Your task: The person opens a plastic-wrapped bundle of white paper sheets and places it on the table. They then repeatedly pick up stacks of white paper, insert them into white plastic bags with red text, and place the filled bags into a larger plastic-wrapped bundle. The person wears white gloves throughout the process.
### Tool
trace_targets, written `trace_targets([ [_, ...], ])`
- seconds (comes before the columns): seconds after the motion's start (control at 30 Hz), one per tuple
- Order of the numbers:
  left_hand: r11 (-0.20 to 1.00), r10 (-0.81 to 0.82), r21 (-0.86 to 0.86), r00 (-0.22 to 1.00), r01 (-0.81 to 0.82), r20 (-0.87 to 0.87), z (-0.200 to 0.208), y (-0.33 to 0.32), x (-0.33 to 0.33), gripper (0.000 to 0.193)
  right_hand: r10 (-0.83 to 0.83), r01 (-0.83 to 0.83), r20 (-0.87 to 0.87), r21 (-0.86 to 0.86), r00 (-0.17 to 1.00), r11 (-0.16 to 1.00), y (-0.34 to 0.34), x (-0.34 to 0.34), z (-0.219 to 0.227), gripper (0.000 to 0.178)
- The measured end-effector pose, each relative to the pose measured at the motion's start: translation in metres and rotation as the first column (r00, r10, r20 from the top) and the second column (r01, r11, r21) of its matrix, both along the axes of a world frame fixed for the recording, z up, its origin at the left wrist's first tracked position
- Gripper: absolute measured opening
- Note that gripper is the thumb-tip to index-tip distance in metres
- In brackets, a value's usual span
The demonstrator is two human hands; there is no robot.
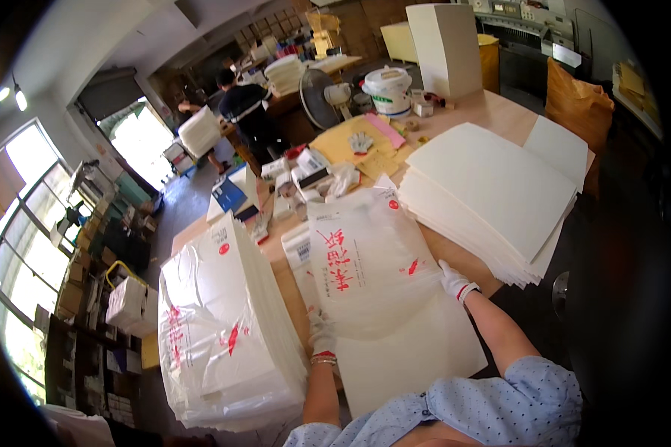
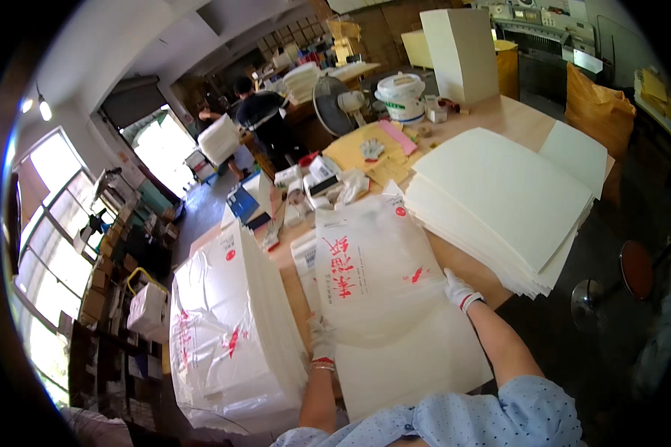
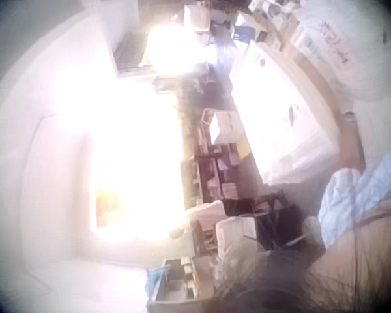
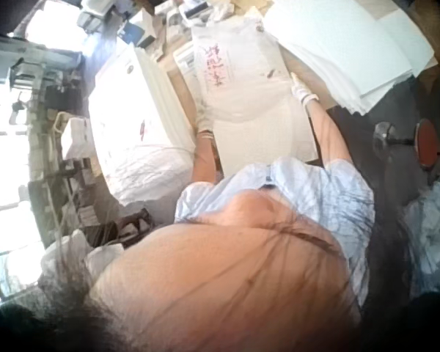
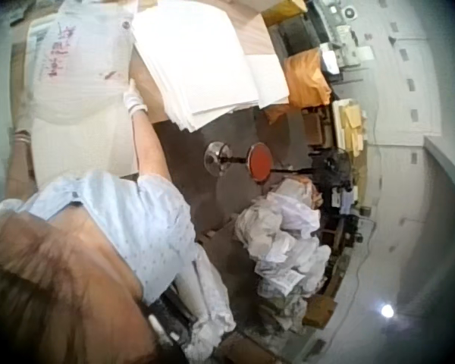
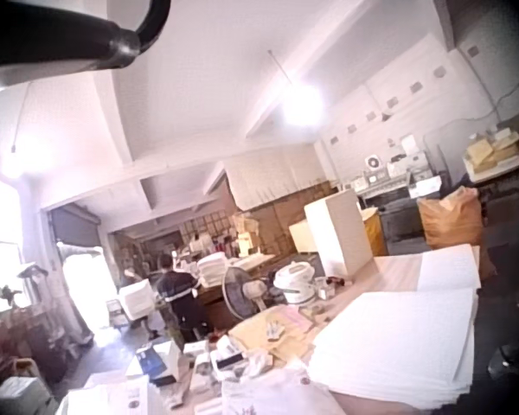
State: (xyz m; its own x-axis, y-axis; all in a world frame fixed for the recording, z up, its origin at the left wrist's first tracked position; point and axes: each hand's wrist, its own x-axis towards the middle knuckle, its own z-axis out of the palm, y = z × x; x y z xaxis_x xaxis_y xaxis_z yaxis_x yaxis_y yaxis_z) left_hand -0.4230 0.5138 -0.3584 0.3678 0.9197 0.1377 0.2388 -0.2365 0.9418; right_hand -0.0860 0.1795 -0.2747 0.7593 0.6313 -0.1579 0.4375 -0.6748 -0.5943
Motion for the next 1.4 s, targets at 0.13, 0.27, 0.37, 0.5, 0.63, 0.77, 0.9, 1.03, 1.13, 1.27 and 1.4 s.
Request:
trace_targets([
  [0.13,0.817,0.411,0.57,0.61,0.082,-0.677,0.036,-0.102,-0.052,0.038,-0.018,-0.018,-0.207,-0.171,0.978,0.985,-0.044,-0.047,0.05,0.07],
  [0.27,0.923,0.249,0.365,0.533,0.123,-0.809,0.128,-0.188,-0.089,0.031,0.124,-0.095,-0.15,0.192,0.981,0.977,-0.078,-0.068,-0.002,0.067],
  [0.37,0.982,0.046,0.135,0.522,0.134,-0.852,0.18,-0.243,-0.108,0.028,0.212,-0.15,-0.112,0.408,0.971,0.901,-0.116,-0.085,-0.023,0.052],
  [0.5,0.959,-0.248,-0.14,0.482,0.248,-0.841,0.191,-0.32,-0.155,0.023,0.178,-0.094,-0.253,0.313,0.951,0.945,-0.206,-0.132,0.002,0.033],
  [0.63,0.917,-0.257,-0.39,0.867,0.08,-0.427,0.122,-0.347,-0.193,0.016,0.225,-0.157,-0.314,0.228,0.922,0.961,-0.254,-0.178,0.021,0.037],
  [0.77,0.997,-0.078,-0.045,0.939,0.067,-0.334,0.135,-0.344,-0.152,0.009,0.187,-0.211,0.239,0.077,0.953,0.974,-0.199,-0.16,0.034,0.037],
  [0.9,0.943,0.115,-0.282,0.967,-0.178,-0.225,0.065,-0.335,-0.205,0.008,0.209,-0.292,-0.258,-0.343,0.943,0.893,-0.212,-0.129,0.063,0.038],
  [1.03,0.983,-0.145,0.091,0.978,0.16,-0.151,0.189,-0.292,-0.112,0.009,-0.133,0.379,-0.684,0.222,0.717,0.899,-0.217,-0.119,0.029,0.037],
  [1.13,0.851,-0.371,0.426,0.926,0.308,0.072,0.271,-0.257,-0.054,0.016,0.121,0.366,-0.858,0.336,0.499,0.868,-0.161,-0.134,-0.006,0.038],
  [1.27,0.969,-0.236,0.212,0.748,0.129,0.62,0.333,-0.239,-0.094,0.013,0.51,0.628,-0.83,0.524,0.226,0.575,-0.082,-0.185,0.086,0.042],
  [1.4,0.93,-0.236,0.363,0.653,-0.063,0.719,0.402,-0.178,-0.191,0.023,0.607,0.185,-0.727,0.677,0.321,0.713,0.029,-0.211,0.171,0.037],
])
